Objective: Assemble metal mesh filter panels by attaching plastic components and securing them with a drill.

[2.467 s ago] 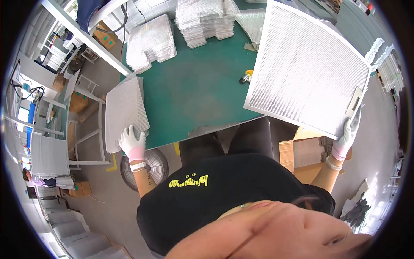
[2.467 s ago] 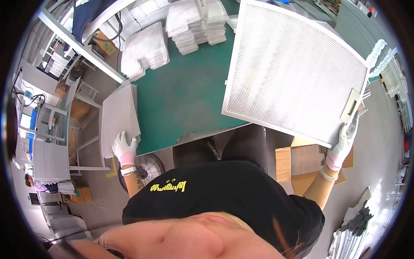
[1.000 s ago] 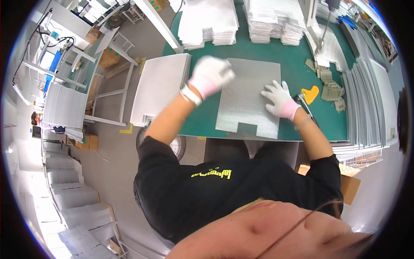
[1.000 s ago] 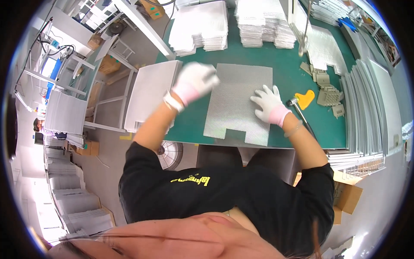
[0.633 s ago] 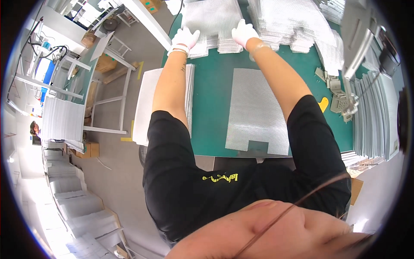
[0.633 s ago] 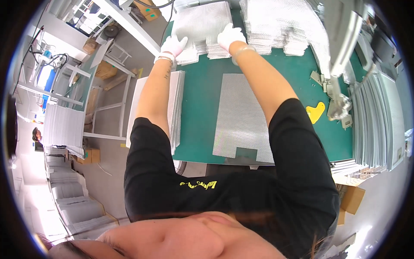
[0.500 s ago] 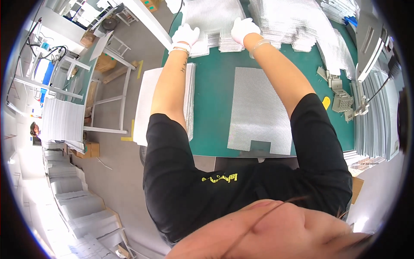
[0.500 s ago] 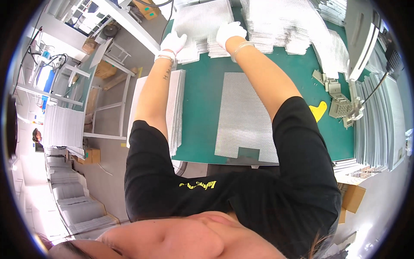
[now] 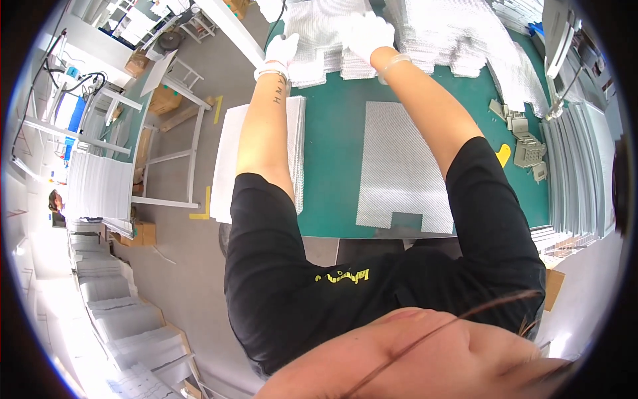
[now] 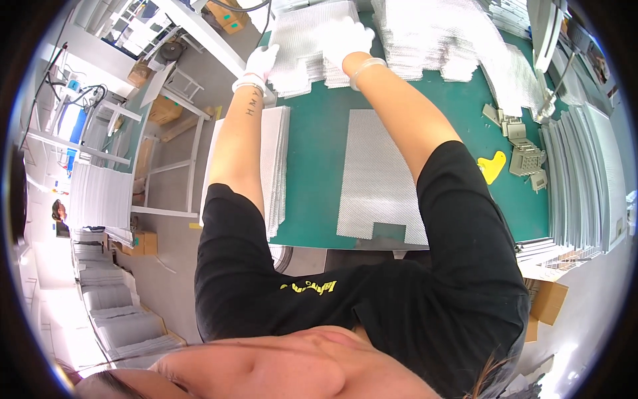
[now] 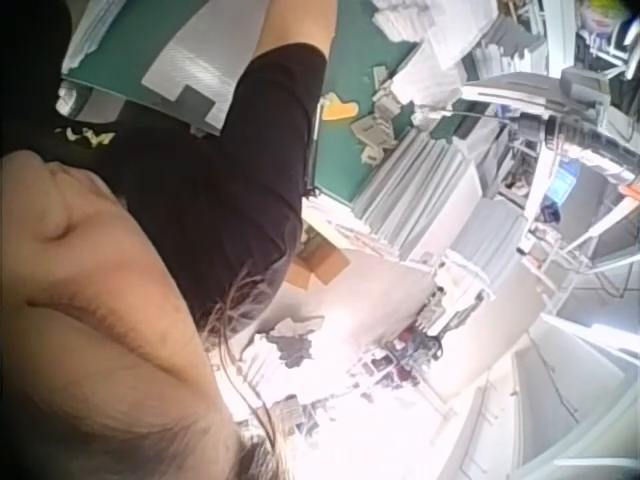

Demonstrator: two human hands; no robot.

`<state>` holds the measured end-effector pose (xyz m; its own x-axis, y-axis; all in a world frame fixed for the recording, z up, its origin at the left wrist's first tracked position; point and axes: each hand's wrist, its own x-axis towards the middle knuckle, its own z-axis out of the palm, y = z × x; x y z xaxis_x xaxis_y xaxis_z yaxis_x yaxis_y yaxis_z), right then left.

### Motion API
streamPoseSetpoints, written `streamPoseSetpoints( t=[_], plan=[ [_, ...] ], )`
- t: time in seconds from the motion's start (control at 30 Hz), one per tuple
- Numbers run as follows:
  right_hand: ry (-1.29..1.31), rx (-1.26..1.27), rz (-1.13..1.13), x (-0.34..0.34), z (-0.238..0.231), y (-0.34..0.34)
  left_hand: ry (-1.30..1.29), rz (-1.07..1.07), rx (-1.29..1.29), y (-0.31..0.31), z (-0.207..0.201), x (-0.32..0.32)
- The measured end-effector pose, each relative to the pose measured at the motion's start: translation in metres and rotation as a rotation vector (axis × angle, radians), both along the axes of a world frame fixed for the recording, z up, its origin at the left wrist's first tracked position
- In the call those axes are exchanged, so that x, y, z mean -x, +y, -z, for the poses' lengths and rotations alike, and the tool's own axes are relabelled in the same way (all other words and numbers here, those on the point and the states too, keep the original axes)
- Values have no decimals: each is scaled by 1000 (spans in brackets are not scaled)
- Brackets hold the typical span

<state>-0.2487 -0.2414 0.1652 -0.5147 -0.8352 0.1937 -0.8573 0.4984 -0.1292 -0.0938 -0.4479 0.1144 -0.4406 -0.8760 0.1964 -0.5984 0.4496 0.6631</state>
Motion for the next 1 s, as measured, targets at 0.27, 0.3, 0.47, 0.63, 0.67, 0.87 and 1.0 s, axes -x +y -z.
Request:
streamPoseSetpoints(
  t=[0.27, 0.3, 0.47, 0.63, 0.67, 0.87, 1.0],
  plan=[
    [-955, 1294, -810, 27, -43, 26, 729, 168, -397, 62, -43, -3],
    [-974, 1478, -1150, 29, -45, 36, 730, 164, -390, 73, -50, -20],
    [-814, 1019, -533, -31, -26, 187, 636, 358, 93, 180, -64, -110],
    [-1126, 660, -199, -85, 32, 310, 420, 213, 203, 344, -3, -187],
    [-1094, 441, -113, -86, 43, 332, 411, 205, 188, 365, 16, -189],
    [-724, 343, -89, -91, 83, 387, 30, 266, 260, 398, 59, -149],
    [-642, 280, -50, -84, 105, 394, -91, 357, 284, 388, 72, -125]
  ],
)
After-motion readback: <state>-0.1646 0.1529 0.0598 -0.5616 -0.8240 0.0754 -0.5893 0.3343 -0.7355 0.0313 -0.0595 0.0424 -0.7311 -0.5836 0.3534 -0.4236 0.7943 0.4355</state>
